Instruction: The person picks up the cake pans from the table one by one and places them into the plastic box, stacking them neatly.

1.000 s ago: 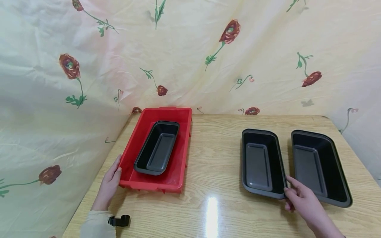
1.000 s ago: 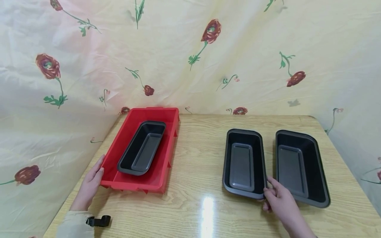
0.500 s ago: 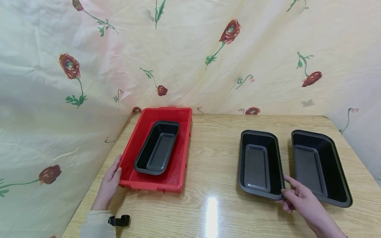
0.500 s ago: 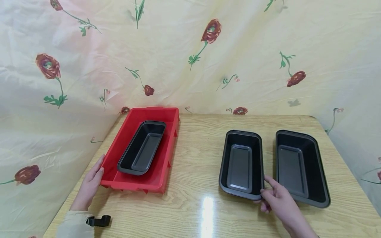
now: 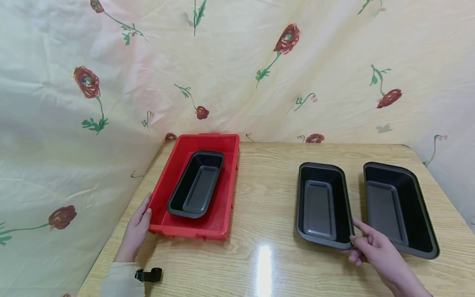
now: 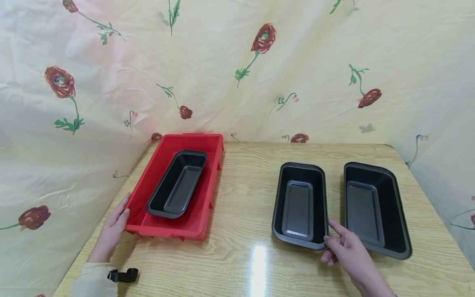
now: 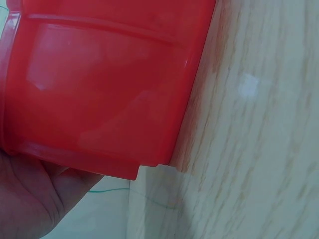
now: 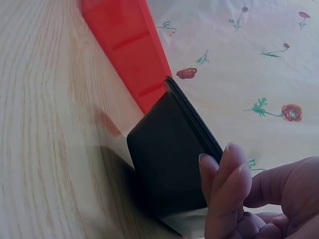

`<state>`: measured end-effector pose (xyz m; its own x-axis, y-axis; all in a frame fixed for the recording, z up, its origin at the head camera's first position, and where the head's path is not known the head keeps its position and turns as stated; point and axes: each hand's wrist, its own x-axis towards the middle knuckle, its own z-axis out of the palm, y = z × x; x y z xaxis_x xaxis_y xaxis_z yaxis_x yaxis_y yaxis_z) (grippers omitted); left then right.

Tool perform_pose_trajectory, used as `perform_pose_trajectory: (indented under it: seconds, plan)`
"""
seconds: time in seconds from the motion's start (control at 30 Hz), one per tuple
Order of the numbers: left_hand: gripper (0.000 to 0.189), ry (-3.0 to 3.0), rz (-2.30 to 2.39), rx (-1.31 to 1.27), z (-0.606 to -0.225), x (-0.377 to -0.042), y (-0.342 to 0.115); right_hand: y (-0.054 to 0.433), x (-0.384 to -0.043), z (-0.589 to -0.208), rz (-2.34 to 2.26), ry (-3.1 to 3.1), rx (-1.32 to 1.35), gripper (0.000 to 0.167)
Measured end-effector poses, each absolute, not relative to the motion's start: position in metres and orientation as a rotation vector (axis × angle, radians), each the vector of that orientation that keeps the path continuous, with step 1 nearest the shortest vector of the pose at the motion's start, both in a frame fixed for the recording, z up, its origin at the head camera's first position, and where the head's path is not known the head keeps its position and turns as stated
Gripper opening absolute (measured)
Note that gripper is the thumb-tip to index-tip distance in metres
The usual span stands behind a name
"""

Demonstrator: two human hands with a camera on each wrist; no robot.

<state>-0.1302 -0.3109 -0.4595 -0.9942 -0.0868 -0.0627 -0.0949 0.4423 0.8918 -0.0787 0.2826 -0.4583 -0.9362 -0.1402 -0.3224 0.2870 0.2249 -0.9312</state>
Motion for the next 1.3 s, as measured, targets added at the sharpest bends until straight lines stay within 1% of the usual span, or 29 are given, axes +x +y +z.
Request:
perform_pose_trajectory:
  seconds: [0.43, 1.0, 1.3]
  plan:
    - [0.054, 2.673, 1.648, -0.173, -0.4590, -0.1296, -0.3091, 0.2830, -0.0775, -0.4573, -1.805, 2.102, 0.102, 0.069]
    - [0.054, 2.668, 1.650, -0.181, -0.4585, -0.1295, -0.3092, 0.2819, -0.0770, -0.4560, -1.874, 2.038, -0.015, 0.068]
    - [0.054, 2.669, 1.640, -0.187, -0.4601, -0.1290, -0.3104, 0.2780, -0.0762, -0.4521, -1.889, 2.069, 0.031, 0.067]
